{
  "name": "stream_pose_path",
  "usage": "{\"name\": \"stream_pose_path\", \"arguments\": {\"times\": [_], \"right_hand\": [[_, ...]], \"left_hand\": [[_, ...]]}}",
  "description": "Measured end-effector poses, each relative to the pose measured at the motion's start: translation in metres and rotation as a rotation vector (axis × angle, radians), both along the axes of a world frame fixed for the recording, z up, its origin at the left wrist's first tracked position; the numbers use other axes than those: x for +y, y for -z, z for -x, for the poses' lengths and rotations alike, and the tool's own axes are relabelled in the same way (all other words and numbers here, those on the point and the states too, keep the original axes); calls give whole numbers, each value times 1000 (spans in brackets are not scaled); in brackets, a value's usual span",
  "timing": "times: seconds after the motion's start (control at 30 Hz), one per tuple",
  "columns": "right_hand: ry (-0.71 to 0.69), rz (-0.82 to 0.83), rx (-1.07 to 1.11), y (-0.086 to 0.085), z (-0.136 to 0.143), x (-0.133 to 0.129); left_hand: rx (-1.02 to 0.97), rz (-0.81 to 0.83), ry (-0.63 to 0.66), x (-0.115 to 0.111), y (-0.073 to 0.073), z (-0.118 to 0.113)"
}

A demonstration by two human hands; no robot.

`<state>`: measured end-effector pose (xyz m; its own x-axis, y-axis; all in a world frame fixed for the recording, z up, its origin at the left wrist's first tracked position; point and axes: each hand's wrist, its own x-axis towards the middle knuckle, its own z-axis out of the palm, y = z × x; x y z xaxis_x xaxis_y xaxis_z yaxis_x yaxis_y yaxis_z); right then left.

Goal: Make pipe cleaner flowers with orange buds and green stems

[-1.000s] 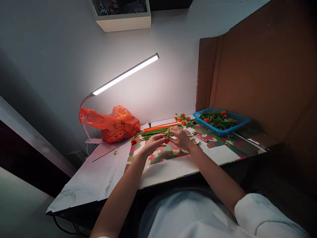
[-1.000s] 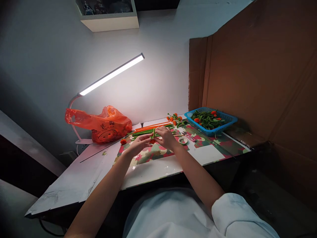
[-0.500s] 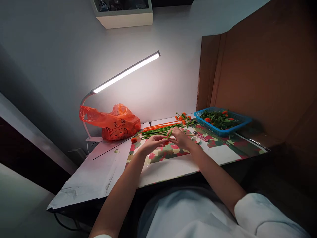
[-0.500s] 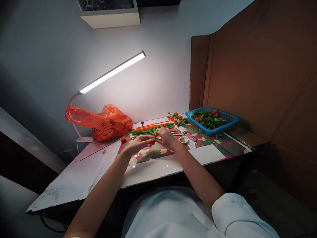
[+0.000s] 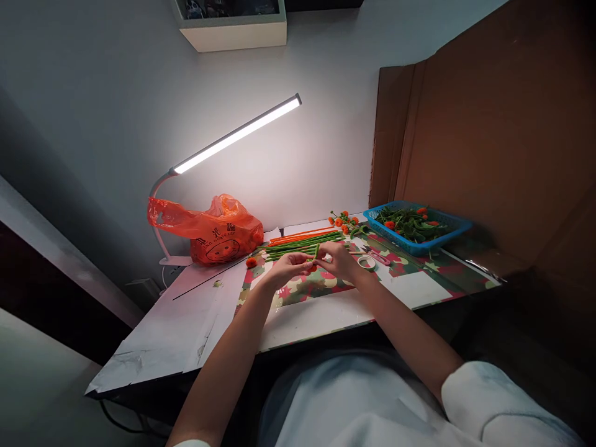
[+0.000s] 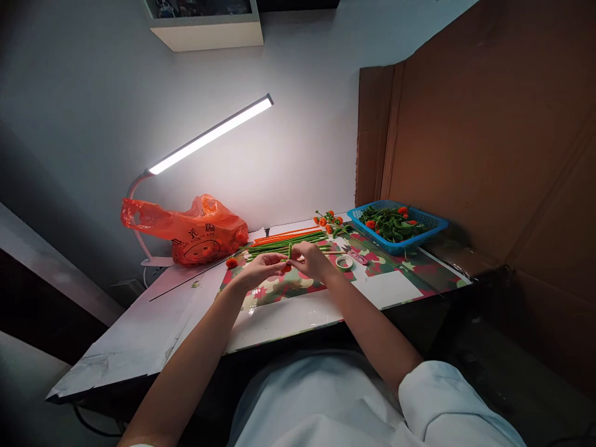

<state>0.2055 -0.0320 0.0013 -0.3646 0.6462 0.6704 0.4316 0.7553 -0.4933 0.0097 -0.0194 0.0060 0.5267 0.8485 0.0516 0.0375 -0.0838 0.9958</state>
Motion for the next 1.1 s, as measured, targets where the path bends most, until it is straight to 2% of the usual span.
{"name": "stream_pose_path", "arguments": {"times": [0.23, 0.4, 0.5, 0.6, 0.73, 0.8, 0.93, 1.1], "right_hand": [[59, 262, 162, 2, 7, -1], [-11, 556, 413, 11, 10, 8], [-58, 618, 473, 11, 8, 11], [-115, 551, 377, 5, 1, 10], [-125, 342, 201, -6, -9, 3], [-209, 294, 148, -10, -11, -1], [-379, 316, 105, -12, -9, -5], [-377, 297, 131, -10, -8, -5]], "left_hand": [[89, -147, -48, -9, -7, -5], [150, -316, -143, -8, -1, -11], [172, -364, -182, -7, -1, -11], [134, -245, -116, -6, -2, -6], [42, 51, -8, -3, -4, 2], [7, 160, 47, -1, -3, 4], [-38, 266, 142, -1, -4, 7], [-66, 351, 164, -2, -4, 7]]}}
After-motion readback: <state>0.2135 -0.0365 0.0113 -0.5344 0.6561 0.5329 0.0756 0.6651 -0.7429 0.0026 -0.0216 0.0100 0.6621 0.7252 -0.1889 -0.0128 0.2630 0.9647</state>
